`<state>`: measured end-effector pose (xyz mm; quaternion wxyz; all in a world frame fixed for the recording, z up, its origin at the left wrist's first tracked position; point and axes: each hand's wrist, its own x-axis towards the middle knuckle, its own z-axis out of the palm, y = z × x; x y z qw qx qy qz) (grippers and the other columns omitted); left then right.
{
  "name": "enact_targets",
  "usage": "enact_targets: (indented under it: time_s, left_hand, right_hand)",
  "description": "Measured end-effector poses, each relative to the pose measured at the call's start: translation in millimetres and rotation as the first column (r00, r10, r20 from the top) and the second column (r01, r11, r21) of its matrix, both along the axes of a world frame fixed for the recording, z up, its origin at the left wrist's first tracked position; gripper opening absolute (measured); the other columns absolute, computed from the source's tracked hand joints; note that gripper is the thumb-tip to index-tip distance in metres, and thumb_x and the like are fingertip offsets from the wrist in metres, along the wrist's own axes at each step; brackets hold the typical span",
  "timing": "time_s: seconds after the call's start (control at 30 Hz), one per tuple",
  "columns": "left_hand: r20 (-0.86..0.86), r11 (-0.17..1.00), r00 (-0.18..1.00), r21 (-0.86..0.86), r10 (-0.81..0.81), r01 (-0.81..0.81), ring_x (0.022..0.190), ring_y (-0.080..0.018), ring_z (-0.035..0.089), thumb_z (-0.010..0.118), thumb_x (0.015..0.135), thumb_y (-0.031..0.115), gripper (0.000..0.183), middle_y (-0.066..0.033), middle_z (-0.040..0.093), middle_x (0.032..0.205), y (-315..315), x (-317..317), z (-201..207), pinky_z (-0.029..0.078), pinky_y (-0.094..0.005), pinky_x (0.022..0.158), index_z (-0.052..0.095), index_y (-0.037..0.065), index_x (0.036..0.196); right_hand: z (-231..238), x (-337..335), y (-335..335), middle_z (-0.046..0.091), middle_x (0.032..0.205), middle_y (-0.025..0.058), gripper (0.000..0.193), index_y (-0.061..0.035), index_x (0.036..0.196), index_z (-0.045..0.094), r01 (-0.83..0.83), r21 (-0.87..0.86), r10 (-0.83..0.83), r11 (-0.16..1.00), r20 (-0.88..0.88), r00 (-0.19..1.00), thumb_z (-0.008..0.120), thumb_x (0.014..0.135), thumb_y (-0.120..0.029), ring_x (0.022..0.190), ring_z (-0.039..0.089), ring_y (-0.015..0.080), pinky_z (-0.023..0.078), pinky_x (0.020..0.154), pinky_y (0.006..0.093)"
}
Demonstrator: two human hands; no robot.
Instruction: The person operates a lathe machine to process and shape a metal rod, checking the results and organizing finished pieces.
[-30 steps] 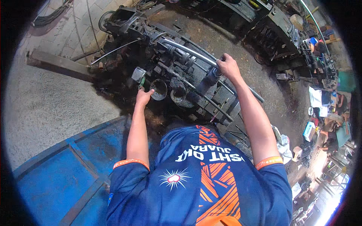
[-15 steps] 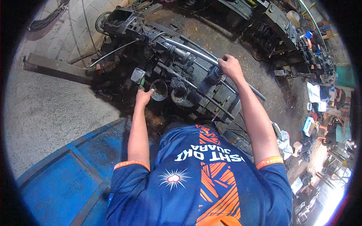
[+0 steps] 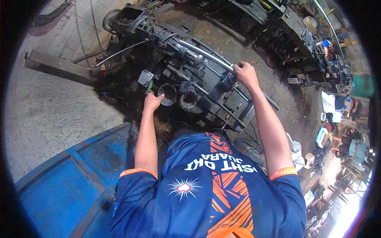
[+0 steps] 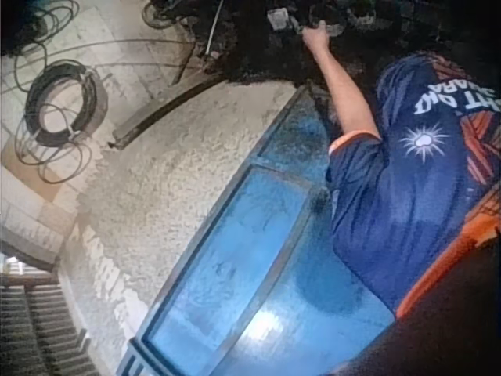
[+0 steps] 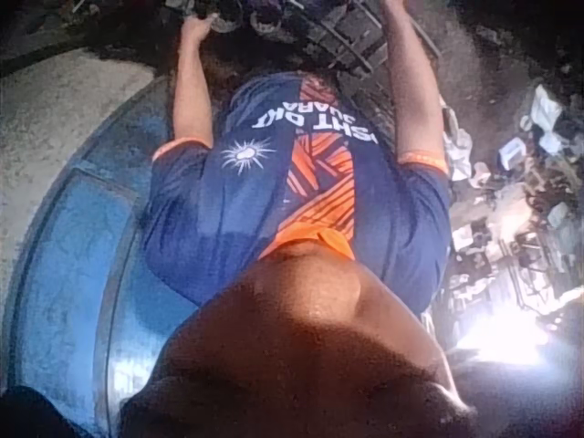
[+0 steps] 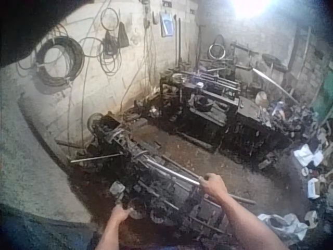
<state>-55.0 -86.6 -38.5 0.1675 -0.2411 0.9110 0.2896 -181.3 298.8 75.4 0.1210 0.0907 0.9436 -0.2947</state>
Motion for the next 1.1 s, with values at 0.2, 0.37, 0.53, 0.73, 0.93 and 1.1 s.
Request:
enact_targets:
  time_s: [0.2, 0.37, 0.53, 0.73, 0.93, 1.1]
  left_hand:
    - [0.004, 1.000, 1.000, -0.018, -0.023, 0.023, 0.113, -0.0426, 0.056, 0.070, 0.076, 0.042, 0.082, -0.0335, 0.058, 0.116, -0.9, -0.9, 6.7, 0.045, -0.0437, 0.096, 0.044, -0.014, 0.130]
    - [0.014, 0.998, 0.999, -0.046, -0.039, 0.040, 0.112, -0.0418, 0.057, 0.069, 0.076, 0.043, 0.080, -0.0329, 0.059, 0.115, -1.7, -1.5, 3.8, 0.046, -0.0432, 0.095, 0.045, -0.014, 0.128]
    - [0.007, 0.997, 0.999, -0.071, -0.036, 0.036, 0.110, -0.0427, 0.058, 0.069, 0.076, 0.044, 0.080, -0.0341, 0.059, 0.113, 1.4, -1.6, 5.0, 0.046, -0.0444, 0.094, 0.047, -0.014, 0.126]
    - [-0.014, 0.998, 0.999, -0.048, -0.040, 0.039, 0.109, -0.0434, 0.058, 0.069, 0.076, 0.043, 0.075, -0.0341, 0.060, 0.111, -0.4, -0.7, 3.9, 0.046, -0.0452, 0.093, 0.052, -0.014, 0.121]
    - [-0.009, 0.999, 0.999, -0.035, -0.035, 0.034, 0.108, -0.0435, 0.058, 0.070, 0.076, 0.043, 0.070, -0.0341, 0.060, 0.111, -2.0, -1.5, 2.8, 0.046, -0.0458, 0.093, 0.056, -0.013, 0.115]
    - [0.009, 0.999, 1.000, -0.027, -0.017, 0.017, 0.110, -0.0433, 0.057, 0.070, 0.076, 0.043, 0.069, -0.0339, 0.059, 0.112, -0.4, -0.7, 7.2, 0.046, -0.0456, 0.094, 0.056, -0.012, 0.116]
  right_hand:
    - [-1.2, 0.0, 2.6, 0.066, 0.095, 0.0271, 0.041, 0.0005, 0.096, 0.068, -0.009, 0.022, 0.010, 1.000, -0.027, 1.000, 0.056, 0.076, -0.034, 0.096, 0.064, 0.0391, 0.049, 0.086, 0.0444]
    - [1.4, 2.1, 0.0, 0.066, 0.095, 0.0266, 0.041, 0.0003, 0.095, 0.068, 0.002, 0.003, -0.002, 1.000, -0.012, 1.000, 0.056, 0.076, -0.034, 0.096, 0.064, 0.0393, 0.049, 0.086, 0.0442]
    - [-1.3, 1.2, 3.5, 0.066, 0.095, 0.0266, 0.041, 0.0003, 0.094, 0.068, 0.009, 0.010, -0.009, 1.000, -0.010, 1.000, 0.056, 0.076, -0.034, 0.096, 0.064, 0.0398, 0.049, 0.085, 0.0444]
    - [-0.9, 1.3, 3.7, 0.066, 0.095, 0.0272, 0.040, 0.0007, 0.094, 0.068, -0.005, 0.023, 0.006, 1.000, -0.029, 1.000, 0.056, 0.076, -0.034, 0.095, 0.064, 0.0403, 0.049, 0.085, 0.0449]
    - [3.4, 4.0, 1.7, 0.066, 0.093, 0.0276, 0.040, 0.0011, 0.093, 0.068, -0.005, 0.044, 0.007, 0.999, -0.039, 0.999, 0.056, 0.076, -0.034, 0.094, 0.065, 0.0402, 0.049, 0.085, 0.0449]
    - [-1.1, 4.5, 6.5, 0.066, 0.095, 0.0272, 0.041, 0.0003, 0.093, 0.068, -0.002, 0.026, 0.003, 1.000, -0.024, 1.000, 0.056, 0.077, -0.035, 0.096, 0.064, 0.0400, 0.049, 0.086, 0.0453]
